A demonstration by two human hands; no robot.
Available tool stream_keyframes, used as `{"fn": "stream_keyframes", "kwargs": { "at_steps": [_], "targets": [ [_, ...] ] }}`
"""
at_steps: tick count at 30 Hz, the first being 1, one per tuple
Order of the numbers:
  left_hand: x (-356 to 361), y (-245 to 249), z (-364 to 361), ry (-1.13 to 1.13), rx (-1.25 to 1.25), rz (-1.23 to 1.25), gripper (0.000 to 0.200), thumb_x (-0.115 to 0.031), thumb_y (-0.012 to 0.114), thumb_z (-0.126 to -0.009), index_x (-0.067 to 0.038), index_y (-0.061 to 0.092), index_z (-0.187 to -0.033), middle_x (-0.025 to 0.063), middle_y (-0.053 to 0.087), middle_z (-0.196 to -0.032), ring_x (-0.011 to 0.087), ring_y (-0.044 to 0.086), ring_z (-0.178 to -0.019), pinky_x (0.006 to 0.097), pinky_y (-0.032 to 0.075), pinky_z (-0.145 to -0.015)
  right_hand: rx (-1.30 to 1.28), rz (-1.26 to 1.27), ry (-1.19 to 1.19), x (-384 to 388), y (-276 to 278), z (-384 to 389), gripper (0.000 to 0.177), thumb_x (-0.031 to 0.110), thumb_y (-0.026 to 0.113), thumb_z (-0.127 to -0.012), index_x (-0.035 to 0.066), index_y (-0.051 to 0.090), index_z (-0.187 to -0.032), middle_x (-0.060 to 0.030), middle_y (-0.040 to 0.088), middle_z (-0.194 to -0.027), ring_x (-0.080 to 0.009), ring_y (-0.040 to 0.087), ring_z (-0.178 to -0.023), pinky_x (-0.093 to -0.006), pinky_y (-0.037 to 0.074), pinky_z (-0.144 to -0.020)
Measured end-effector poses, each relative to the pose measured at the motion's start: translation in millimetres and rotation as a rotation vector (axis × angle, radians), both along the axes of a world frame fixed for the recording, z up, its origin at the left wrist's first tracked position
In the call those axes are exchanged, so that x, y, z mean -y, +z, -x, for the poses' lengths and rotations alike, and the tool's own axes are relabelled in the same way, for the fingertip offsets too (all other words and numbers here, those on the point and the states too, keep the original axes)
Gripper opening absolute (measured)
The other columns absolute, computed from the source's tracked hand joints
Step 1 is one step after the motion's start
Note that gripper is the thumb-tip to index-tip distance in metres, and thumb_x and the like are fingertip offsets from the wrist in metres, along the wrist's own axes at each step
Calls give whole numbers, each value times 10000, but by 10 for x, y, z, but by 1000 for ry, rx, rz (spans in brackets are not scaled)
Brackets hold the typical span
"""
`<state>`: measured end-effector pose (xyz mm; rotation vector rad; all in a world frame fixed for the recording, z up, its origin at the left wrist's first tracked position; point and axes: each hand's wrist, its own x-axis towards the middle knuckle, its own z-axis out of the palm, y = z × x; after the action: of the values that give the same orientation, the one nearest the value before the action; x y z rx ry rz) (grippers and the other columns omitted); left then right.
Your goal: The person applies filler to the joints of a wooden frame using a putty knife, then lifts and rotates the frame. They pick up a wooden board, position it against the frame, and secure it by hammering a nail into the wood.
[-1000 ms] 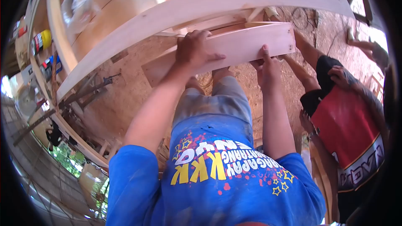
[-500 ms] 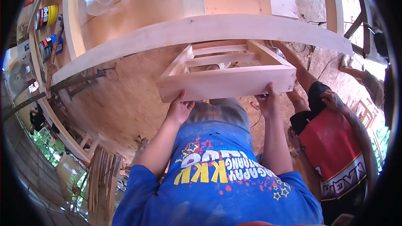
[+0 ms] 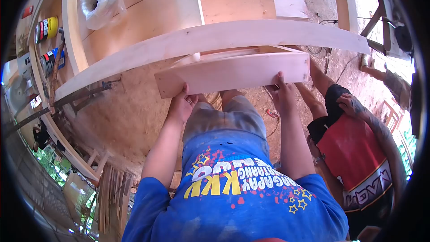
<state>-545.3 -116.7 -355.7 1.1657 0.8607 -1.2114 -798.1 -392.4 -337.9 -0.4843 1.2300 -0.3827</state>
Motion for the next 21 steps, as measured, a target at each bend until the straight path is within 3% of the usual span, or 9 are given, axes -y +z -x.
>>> {"fn": "stream_keyframes", "kwargs": {
  "at_steps": [2, 5, 9, 10, 12, 15, 17, 21],
  "targets": [
    [129, -67, -147, 4, 37, -13, 409, -400, 725, -977, -157, 605, -1282, -25, 624, -1163, 146, 566, -1105, 349, 467, -982, 16, 10, 17, 135, -15, -140, 625, 325, 632, -1046, -63, 378, -1466, -217, 495, -1413, -339, 532, -1331, -520, 513, -1100],
    [413, -196, -390, -13, 94, -51, 447, -424, 728, -970, -137, 607, -1292, 1, 635, -1180, 175, 581, -1120, 351, 463, -988, -21, 34, -27, 382, -113, -484, 596, 306, 636, -1044, -59, 395, -1449, -205, 530, -1372, -329, 577, -1283, -497, 547, -1059],
    [657, -354, -692, -16, 223, 8, 447, -424, 722, -973, -115, 617, -1279, 30, 648, -1209, 205, 614, -1112, 350, 480, -964, -73, 88, 31, 623, -234, -782, 498, 281, 675, -1018, -133, 544, -1260, -206, 597, -1228, -296, 648, -1124, -403, 637, -913],
    [454, -913, -802, 9, 200, 47, 464, -452, 721, -964, -109, 626, -1262, 28, 654, -1205, 201, 635, -1077, 338, 502, -910, -95, 88, 25, 656, -215, -829, 478, 270, 674, -1018, -130, 552, -1251, -200, 607, -1207, -291, 660, -1086, -395, 643, -893],
    [607, -707, -848, -59, 187, -31, 523, -507, 724, -945, -106, 621, -1264, 27, 653, -1190, 194, 631, -1069, 331, 508, -881, -136, 86, -46, 684, -179, -910, 473, 286, 692, -1007, -125, 584, -1212, -187, 634, -1135, -276, 687, -969, -366, 649, -851],
    [651, -461, -881, -148, 182, -107, 596, -577, 714, -926, -105, 607, -1273, 28, 649, -1159, 188, 626, -1062, 321, 502, -853, -98, 46, -48, 704, -242, -890, 495, 329, 715, -991, -117, 611, -1180, -178, 651, -1110, -267, 694, -932, -353, 651, -817],
    [705, -314, -883, -204, 159, -164, 627, -611, 703, -919, -107, 597, -1277, 29, 644, -1140, 181, 621, -1059, 309, 495, -834, -145, 68, 1, 707, -99, -904, 459, 337, 685, -1005, -79, 595, -1178, -179, 653, -1085, -240, 694, -968, -377, 649, -775],
    [859, -115, -820, -370, 165, -296, 656, -656, 687, -909, -111, 590, -1260, 24, 638, -1075, 171, 627, -1005, 270, 481, -770, -235, 160, 232, 669, 17, -724, 596, 492, 674, -987, -73, 635, -1174, -132, 712, -1014, -240, 730, -846, -370, 633, -690]
  ]
}}
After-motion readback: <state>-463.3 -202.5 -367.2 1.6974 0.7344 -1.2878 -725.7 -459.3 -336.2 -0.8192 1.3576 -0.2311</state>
